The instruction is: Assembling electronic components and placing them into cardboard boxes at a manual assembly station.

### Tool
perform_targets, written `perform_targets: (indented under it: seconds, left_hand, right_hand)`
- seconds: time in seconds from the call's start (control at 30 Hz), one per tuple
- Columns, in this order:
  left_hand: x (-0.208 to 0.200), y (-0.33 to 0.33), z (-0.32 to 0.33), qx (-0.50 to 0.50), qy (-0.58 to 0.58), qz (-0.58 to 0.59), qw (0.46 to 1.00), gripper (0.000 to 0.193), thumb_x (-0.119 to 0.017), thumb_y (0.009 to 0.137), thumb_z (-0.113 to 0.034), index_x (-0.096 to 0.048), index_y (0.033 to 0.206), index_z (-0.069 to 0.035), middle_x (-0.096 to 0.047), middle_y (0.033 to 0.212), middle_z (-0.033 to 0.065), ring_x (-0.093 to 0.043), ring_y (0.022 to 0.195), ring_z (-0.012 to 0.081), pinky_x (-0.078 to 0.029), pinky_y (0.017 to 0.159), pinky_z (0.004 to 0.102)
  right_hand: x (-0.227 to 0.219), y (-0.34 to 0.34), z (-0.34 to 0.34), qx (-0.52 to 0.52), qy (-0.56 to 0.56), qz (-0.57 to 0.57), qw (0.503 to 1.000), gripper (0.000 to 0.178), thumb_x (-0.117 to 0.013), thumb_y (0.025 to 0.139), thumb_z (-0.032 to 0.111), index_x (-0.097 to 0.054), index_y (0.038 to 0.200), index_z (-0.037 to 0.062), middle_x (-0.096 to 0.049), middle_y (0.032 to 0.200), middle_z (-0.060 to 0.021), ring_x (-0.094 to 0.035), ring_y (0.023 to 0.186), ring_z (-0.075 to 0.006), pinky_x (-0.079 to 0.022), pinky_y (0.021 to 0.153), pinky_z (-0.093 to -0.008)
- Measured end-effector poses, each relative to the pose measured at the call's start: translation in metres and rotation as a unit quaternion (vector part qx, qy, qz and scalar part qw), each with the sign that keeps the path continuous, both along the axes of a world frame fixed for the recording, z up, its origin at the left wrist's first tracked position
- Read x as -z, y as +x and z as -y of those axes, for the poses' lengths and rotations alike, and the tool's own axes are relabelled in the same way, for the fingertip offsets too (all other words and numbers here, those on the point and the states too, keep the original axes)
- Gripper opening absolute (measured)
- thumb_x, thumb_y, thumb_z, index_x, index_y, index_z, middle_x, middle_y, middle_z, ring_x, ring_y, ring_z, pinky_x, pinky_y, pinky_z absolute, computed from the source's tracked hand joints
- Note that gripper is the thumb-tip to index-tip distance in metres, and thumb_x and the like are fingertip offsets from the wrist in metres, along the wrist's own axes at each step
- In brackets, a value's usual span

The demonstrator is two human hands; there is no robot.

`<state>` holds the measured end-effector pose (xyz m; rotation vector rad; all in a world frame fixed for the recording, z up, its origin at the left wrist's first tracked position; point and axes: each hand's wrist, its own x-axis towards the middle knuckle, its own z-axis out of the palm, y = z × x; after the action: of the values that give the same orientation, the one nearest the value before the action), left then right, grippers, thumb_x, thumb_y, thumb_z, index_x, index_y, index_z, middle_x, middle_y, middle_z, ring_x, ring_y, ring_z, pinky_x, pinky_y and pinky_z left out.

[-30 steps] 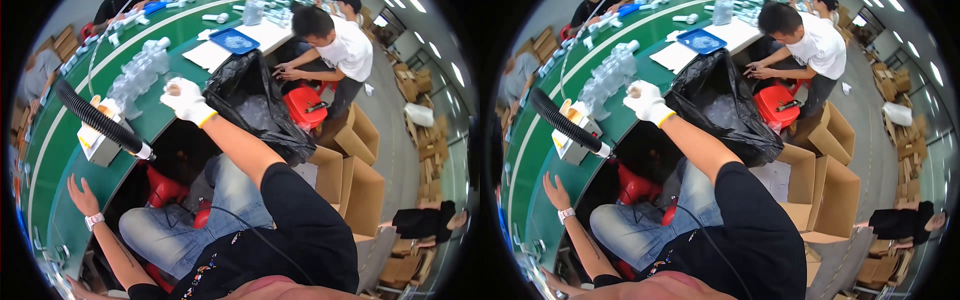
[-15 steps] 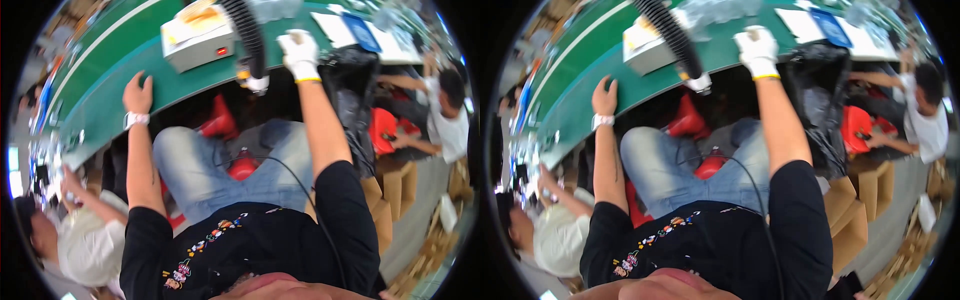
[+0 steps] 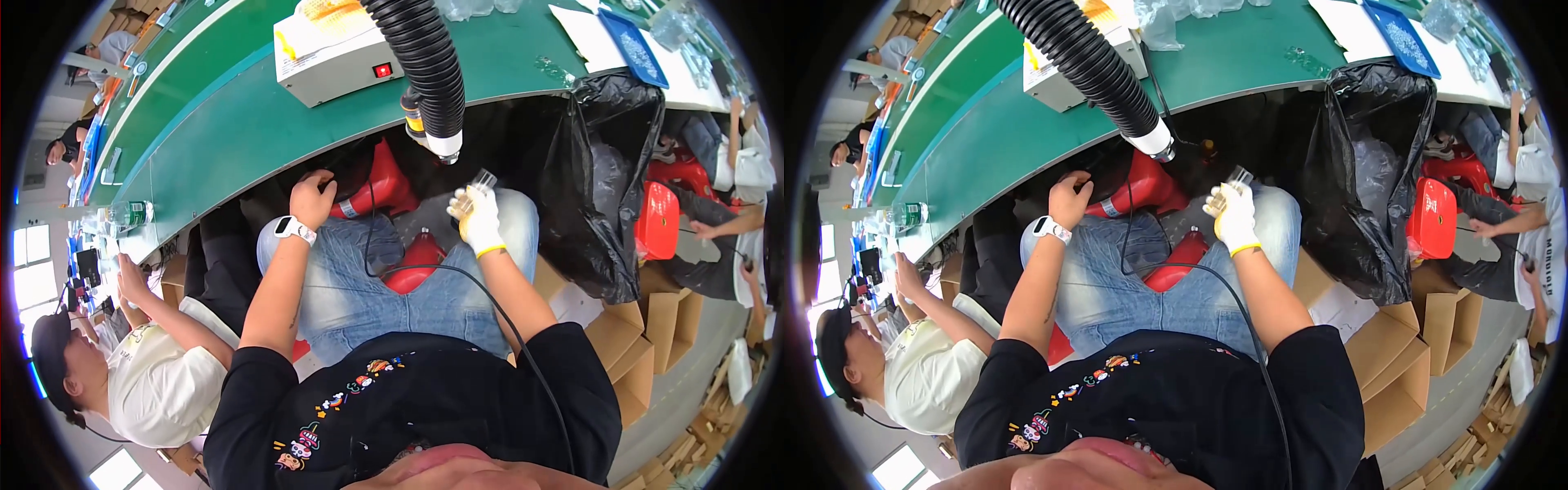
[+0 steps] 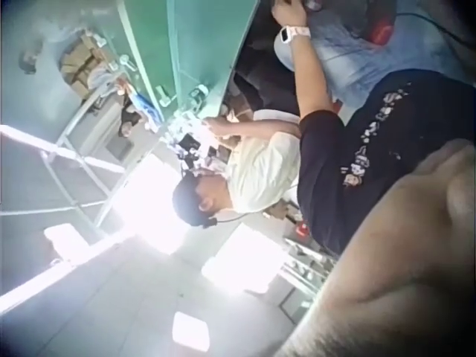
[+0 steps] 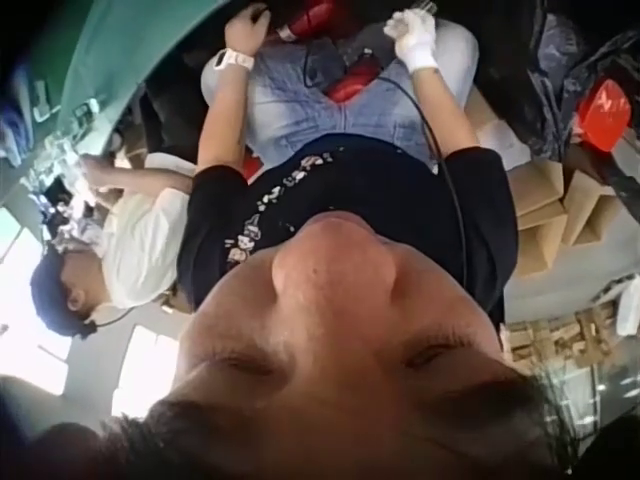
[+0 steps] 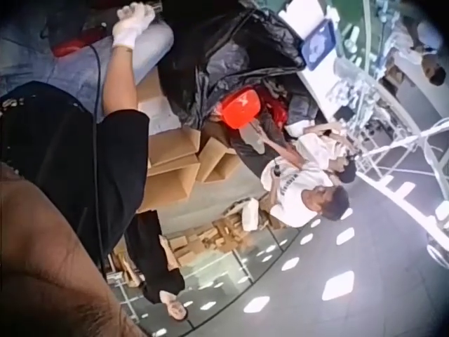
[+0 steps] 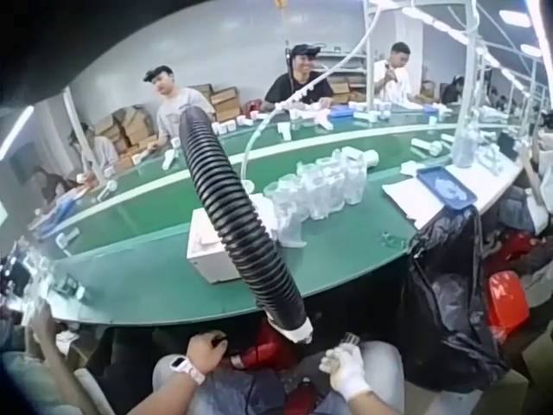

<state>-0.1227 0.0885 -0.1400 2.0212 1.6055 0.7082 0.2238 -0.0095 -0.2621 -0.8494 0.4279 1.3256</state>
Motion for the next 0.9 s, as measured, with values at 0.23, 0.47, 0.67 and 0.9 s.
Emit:
perform_targets:
  seconds: [0.23,0.47,0.67,0.9]
  left_hand:
    - [0.003,-0.009,0.001,0.042,-0.012,-0.137,0.990,0.024,-0.070,0.085,-0.021,-0.074,0.101,-0.004,-0.072,0.102,0.0181,-0.068,0.101,0.0373,-0.054,0.093,0.0450]
    - [0.009,-0.009,0.001,0.036,-0.054,-0.101,0.993,0.025,-0.070,0.085,-0.021,-0.074,0.101,-0.003,-0.073,0.102,0.0189,-0.069,0.100,0.0373,-0.054,0.092,0.0439]
    - [0.008,-0.018,0.003,0.005,-0.043,-0.065,0.997,0.024,-0.069,0.085,-0.021,-0.074,0.101,-0.003,-0.073,0.101,0.0191,-0.070,0.097,0.0371,-0.055,0.090,0.0433]
    - [0.016,-0.060,-0.035,-0.114,0.033,-0.136,0.984,0.034,-0.070,0.087,-0.029,-0.072,0.114,-0.008,-0.073,0.108,0.0198,-0.070,0.098,0.0385,-0.055,0.091,0.0446]
  right_hand:
    - [-0.213,0.023,-0.039,-0.014,0.118,0.680,0.724,0.058,-0.076,0.089,0.016,-0.054,0.141,0.0057,-0.074,0.097,-0.0078,-0.070,0.091,-0.0178,-0.056,0.086,-0.0354]
    - [-0.265,0.069,-0.151,-0.224,0.061,0.901,0.367,0.050,-0.068,0.095,0.038,-0.062,0.134,0.0074,-0.075,0.104,-0.0112,-0.072,0.096,-0.0237,-0.055,0.090,-0.0365]
    - [-0.221,0.080,-0.175,-0.124,0.129,0.812,0.556,0.042,-0.063,0.099,0.035,-0.065,0.129,0.0049,-0.072,0.119,-0.0108,-0.070,0.106,-0.0246,-0.054,0.092,-0.0358]
    - [-0.191,0.083,-0.136,0.158,0.166,0.630,0.742,0.030,-0.060,0.101,0.032,-0.067,0.101,0.0029,-0.069,0.089,-0.0080,-0.065,0.075,-0.0188,-0.053,0.070,-0.0309]
